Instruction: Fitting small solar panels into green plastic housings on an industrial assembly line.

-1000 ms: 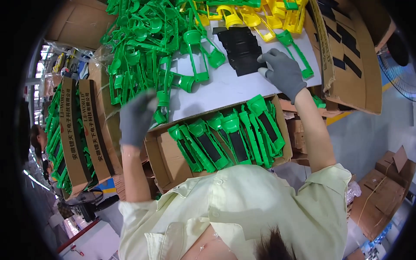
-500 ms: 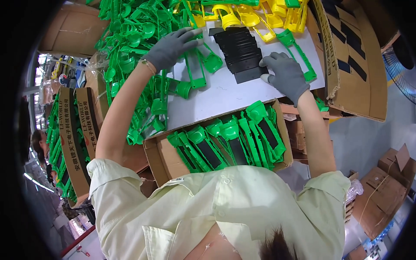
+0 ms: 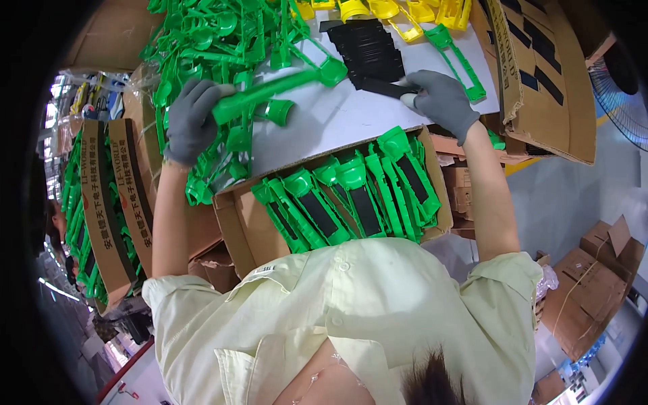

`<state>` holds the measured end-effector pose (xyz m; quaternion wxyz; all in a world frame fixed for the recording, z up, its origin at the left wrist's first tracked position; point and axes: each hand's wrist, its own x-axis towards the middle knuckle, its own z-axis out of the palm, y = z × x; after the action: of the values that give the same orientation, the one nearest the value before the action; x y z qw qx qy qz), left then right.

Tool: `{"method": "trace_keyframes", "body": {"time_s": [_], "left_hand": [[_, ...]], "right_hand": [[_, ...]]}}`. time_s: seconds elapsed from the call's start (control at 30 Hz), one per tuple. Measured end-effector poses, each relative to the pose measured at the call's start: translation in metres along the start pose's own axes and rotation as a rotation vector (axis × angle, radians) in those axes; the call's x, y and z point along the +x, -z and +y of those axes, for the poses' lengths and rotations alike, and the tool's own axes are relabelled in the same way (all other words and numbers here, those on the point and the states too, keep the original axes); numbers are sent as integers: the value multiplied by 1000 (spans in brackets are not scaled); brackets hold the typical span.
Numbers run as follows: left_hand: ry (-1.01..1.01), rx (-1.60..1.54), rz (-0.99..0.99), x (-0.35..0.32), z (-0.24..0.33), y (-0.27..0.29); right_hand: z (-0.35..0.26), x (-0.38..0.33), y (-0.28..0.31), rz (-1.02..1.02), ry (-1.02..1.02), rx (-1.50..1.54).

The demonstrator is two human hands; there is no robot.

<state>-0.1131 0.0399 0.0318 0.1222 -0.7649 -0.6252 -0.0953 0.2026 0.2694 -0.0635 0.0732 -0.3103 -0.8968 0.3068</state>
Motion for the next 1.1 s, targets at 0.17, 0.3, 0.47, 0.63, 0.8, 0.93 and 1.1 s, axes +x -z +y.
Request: {"method": "trace_keyframes", "body": {"time_s": [0.17,0.3,0.47,0.63,0.8,0.93,1.1], "left_hand": [[977,-1140,306,-58,57,-25],[1203,-1791,372,-70,114,-26],[1152,-2046,297,-67,141,-37],[1197,-1924,245,-50,153,-22],[1103,-1883,233,-47,164,-22],[1101,-1839,207,-42,171,-20],[1110,-2009,288,-53,166,-25]], "right_hand": [[-20,-17,3,97,-32,391],[-96,-52,13,-40,-140,718],[-117,-75,-4,-100,33,631],[-121,-82,-8,-32,295,401],[-128,-87,-1,74,524,19],[-123,-90,-8,140,490,128],[-129,-97,-2,-46,-123,762]]}}
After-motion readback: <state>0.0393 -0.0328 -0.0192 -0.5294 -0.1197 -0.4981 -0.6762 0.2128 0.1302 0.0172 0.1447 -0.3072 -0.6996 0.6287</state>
